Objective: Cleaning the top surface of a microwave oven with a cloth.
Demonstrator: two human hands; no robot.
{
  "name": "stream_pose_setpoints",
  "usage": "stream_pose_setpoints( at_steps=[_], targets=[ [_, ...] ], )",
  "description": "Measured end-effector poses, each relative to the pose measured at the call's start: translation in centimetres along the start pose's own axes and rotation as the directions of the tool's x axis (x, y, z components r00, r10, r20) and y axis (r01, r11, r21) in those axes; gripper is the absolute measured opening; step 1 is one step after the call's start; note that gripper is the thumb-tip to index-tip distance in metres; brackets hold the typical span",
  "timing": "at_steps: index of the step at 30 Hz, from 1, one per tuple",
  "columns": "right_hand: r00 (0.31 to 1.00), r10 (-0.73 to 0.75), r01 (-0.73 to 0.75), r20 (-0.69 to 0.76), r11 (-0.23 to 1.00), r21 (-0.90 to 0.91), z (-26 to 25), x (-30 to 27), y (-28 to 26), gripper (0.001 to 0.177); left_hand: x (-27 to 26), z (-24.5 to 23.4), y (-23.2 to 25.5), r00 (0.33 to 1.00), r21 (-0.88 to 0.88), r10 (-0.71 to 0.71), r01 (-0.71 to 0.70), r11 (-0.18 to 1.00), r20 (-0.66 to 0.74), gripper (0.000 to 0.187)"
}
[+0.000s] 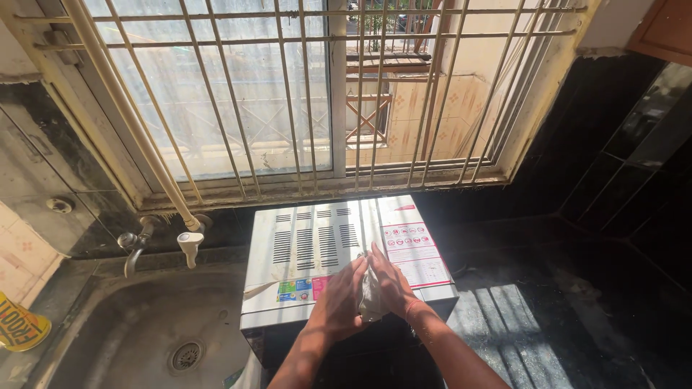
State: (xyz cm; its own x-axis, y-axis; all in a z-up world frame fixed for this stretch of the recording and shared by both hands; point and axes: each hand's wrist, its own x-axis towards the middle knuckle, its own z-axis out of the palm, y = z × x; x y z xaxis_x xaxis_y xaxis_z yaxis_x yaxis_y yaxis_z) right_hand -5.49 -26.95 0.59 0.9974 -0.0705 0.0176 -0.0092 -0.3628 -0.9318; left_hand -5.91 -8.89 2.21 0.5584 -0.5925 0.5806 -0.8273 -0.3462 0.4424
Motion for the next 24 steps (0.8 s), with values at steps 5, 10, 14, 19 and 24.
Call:
stream_pose_setpoints(
  at_steps=[5, 10, 14, 19, 24],
  targets=[
    [0.996, -0.002, -0.015, 0.087, 0.981, 0.195, 0.1, 1.2, 1.6, 0.079, 0.9, 3.0, 0.4, 0.986, 0.093, -0.117, 0.128, 0.987, -0.115, 0.075],
    [0.971, 0.105, -0.149, 0.215, 0.969, 0.2, -2.1, -0.9, -3.7, 0.084, 2.1, 4.5, 0.2, 0.984, 0.43, -0.15, 0.175, 0.886, -0.092, 0.035],
    [0.987, 0.04, -0.061, 0.153, 0.989, 0.133, -2.7, 1.6, 0.0, 0.072, 3.2, 5.5, -0.7, 0.956, 0.356, -0.245, 0.287, 0.889, -0.159, 0.037],
    [0.985, -0.167, 0.17, 0.04, 0.909, -0.381, -4.5, 2.1, 1.8, 0.061, 2.4, 3.9, -4.8, 0.923, 0.365, -0.268, 0.358, 0.859, -0.275, 0.026],
    [0.862, -0.443, 0.469, 0.245, 0.514, -0.719, -6.1, 2.6, 2.6, 0.052, -2.4, -2.2, -8.5, 0.817, 0.416, -0.537, 0.573, 0.706, -0.212, 0.038]
  ],
)
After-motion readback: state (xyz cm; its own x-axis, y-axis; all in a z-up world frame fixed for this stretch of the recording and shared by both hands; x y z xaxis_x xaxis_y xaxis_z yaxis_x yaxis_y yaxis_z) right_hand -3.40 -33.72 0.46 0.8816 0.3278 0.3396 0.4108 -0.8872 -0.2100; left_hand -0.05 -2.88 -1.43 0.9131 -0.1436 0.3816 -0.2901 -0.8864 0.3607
